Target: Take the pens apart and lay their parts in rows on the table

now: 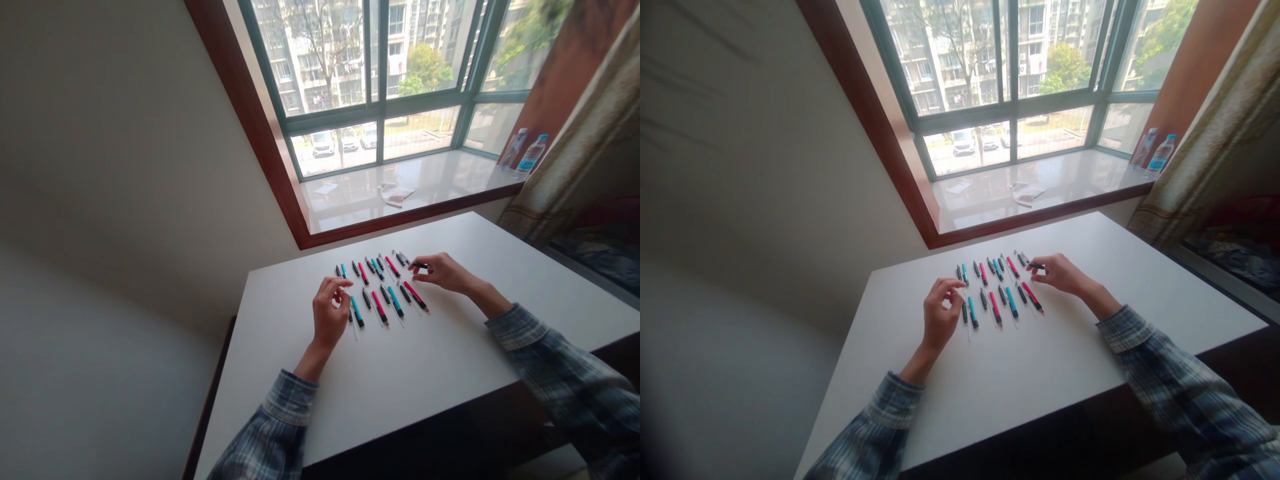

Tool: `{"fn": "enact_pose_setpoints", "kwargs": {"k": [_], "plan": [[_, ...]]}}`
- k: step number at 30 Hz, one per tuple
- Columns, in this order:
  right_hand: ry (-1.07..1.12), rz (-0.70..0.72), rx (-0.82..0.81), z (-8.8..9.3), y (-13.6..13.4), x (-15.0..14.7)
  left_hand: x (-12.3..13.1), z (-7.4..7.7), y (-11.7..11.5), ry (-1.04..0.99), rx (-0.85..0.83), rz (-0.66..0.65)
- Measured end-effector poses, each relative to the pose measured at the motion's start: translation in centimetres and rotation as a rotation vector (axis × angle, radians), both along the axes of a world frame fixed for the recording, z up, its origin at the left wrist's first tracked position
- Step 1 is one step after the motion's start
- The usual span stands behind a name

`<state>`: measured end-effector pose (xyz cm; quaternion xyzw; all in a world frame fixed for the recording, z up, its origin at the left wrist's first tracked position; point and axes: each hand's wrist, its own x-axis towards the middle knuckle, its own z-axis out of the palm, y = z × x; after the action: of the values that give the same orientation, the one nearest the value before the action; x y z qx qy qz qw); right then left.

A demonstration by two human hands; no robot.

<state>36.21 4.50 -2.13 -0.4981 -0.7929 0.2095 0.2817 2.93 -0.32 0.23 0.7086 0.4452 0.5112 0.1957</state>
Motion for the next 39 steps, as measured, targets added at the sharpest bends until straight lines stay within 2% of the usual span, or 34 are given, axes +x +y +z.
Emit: {"fn": "enact_pose_setpoints", "kwargs": {"k": [6, 9, 11, 14, 17, 22, 29, 35, 39], "plan": [[0.114, -0.195, 0.023, 1.0, -0.7, -1.0, -0.2, -0.4, 0.1, 0.026, 0.006, -0.007], [0.306, -0.182, -0.062, 1.7, -2.2, -2.5, 0.1, -0.2, -0.1, 0.032, -0.004, -0.035], [0.515, -0.112, -0.166, 2.0, -3.9, -4.0, 0.5, 0.0, -0.5, 0.001, -0.045, -0.077], [0.737, 0.008, -0.431, 2.1, -7.0, -6.8, 1.7, 0.4, -1.4, -0.109, -0.211, -0.216], [0.99, 0.006, -0.609, 1.7, -10.2, -9.7, 2.9, 0.5, -2.5, -0.221, -0.387, -0.373], [1.422, 0.075, -0.835, 1.3, -13.6, -12.5, 3.9, 0.0, -3.8, -0.36, -0.544, -0.508], [1.617, 0.227, -1.143, 1.1, -14.6, -13.4, 3.8, 0.2, -4.6, -0.66, -0.793, -0.789], [1.739, 0.397, -1.282, -0.3, -14.7, -14.4, 3.5, 0.4, -4.7, -0.805, -0.875, -0.796], [1.748, 0.37, -1.28, -0.2, -14.7, -14.2, 3.6, 0.2, -4.4, -0.804, -0.888, -0.759]]}}
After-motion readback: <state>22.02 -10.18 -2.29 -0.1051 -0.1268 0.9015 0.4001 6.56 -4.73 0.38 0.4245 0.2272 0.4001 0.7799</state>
